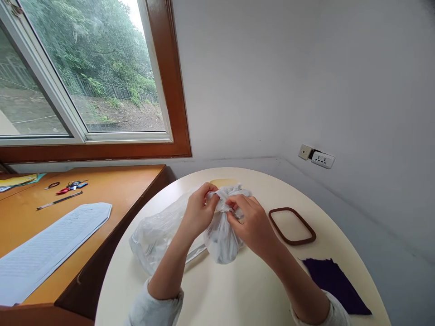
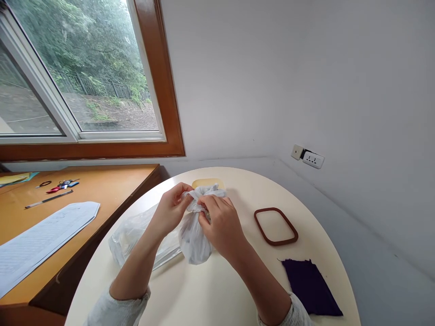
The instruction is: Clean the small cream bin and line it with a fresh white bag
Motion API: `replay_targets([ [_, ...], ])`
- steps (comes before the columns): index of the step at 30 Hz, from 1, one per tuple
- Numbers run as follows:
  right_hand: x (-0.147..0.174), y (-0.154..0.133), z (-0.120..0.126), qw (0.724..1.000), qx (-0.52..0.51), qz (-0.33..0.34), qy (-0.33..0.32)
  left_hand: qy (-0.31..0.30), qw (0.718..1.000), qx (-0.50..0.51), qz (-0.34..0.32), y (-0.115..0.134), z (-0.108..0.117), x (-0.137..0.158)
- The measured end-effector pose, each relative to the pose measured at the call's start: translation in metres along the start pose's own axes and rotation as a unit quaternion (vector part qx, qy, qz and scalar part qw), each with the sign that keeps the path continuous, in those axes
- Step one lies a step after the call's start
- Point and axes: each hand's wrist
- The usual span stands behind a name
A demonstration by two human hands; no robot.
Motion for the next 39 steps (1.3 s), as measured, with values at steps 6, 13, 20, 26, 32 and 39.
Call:
replay_targets([
  [6, 0.000, -0.003, 0.002, 1.000, 0.009, -0.016, 0.019, 0.022, 0.986, 0.155, 0.063, 0.007, -0.006, 0.001],
  [13, 0.000, 0.000, 0.000, 0.998, 0.039, -0.044, 0.013, 0.022, 0.979, 0.172, 0.104, 0.011, -0.008, 0.001],
  [20, -0.002, 0.004, 0.006, 0.998, 0.030, -0.042, -0.019, -0.067, 0.933, 0.308, 0.172, 0.018, -0.001, 0.003],
  [26, -0.002, 0.002, 0.005, 0.998, 0.037, -0.050, -0.012, -0.039, 0.959, 0.237, 0.150, 0.016, -0.003, 0.003],
  [32, -0.001, -0.004, 0.006, 0.999, 0.030, -0.033, -0.004, -0.015, 0.973, 0.195, 0.123, 0.015, -0.006, 0.004],
  [39, 0.001, 0.000, 0.003, 0.998, 0.047, -0.038, -0.008, -0.022, 0.994, 0.097, 0.055, 0.008, -0.012, 0.005],
])
Point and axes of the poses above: each hand's wrist, its own x-axis away from the middle knuckle, its own z-axis out of the back of the hand, y = z × x, and after that the axes turned 8 degrees about -z, right-handed
